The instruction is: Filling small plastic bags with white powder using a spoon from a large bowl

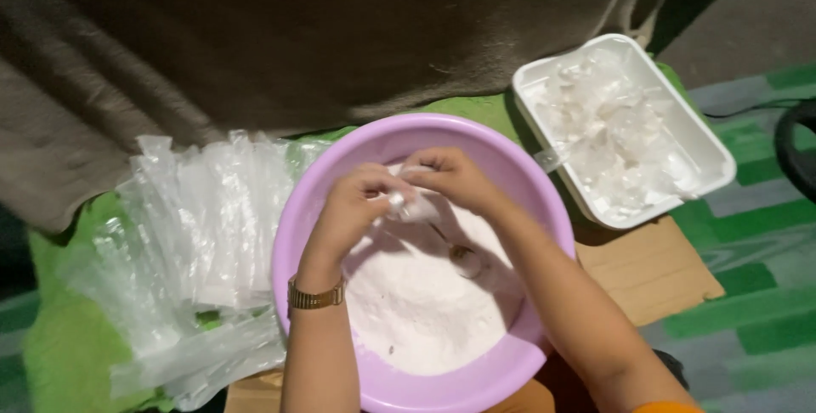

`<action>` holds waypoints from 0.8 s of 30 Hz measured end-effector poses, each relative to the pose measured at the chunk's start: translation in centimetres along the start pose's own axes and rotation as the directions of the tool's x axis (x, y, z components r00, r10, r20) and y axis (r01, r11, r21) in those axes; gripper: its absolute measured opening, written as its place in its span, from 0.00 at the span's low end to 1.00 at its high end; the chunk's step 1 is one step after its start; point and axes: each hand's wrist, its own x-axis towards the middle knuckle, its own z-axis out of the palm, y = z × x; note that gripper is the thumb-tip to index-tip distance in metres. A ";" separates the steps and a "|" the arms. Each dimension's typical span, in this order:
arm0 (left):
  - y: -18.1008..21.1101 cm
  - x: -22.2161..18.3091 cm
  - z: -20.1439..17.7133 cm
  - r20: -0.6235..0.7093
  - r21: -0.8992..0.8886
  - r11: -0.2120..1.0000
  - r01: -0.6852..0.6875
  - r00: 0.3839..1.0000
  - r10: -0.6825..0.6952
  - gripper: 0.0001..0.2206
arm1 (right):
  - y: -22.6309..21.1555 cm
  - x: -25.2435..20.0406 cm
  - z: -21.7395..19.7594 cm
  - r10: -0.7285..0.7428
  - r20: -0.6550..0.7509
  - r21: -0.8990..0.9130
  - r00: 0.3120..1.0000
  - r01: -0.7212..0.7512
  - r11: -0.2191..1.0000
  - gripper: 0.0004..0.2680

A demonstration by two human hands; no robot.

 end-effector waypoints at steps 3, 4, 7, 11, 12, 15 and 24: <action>-1.4 1.4 1.2 -0.203 -0.342 0.939 0.047 0.972 -0.122 0.14 | -1.5 -0.9 0.7 -0.335 -0.151 -0.352 0.930 0.266 0.897 0.06; -1.6 1.6 1.5 -0.205 -0.345 0.938 0.044 0.971 -0.121 0.14 | -1.9 -1.1 0.8 -0.337 -0.147 -0.355 0.930 0.268 0.896 0.06; -1.9 1.8 1.6 -0.152 -0.574 0.811 0.111 0.959 -0.239 0.15 | -3.3 -1.5 1.1 -0.599 -0.094 -0.489 0.795 0.487 0.724 0.07; -0.8 1.1 1.9 -0.145 -0.540 0.829 0.144 0.955 -0.260 0.13 | -4.4 -1.7 0.6 -0.685 0.072 -0.615 0.725 0.572 0.542 0.07; -0.1 0.9 1.9 -0.183 -0.522 0.843 0.133 0.947 -0.263 0.13 | -4.4 -1.7 0.5 -0.695 0.080 -0.606 0.714 0.589 0.535 0.08; -3.9 2.8 2.7 -0.189 -0.604 0.793 0.085 0.951 -0.246 0.12 | -4.9 -2.3 2.1 -0.691 0.116 -0.773 0.714 0.502 0.388 0.08; -3.7 2.8 4.6 -0.130 -0.714 0.680 0.169 0.922 -0.365 0.08 | -3.0 -2.2 3.7 -0.807 0.042 -0.972 0.590 0.212 0.105 0.06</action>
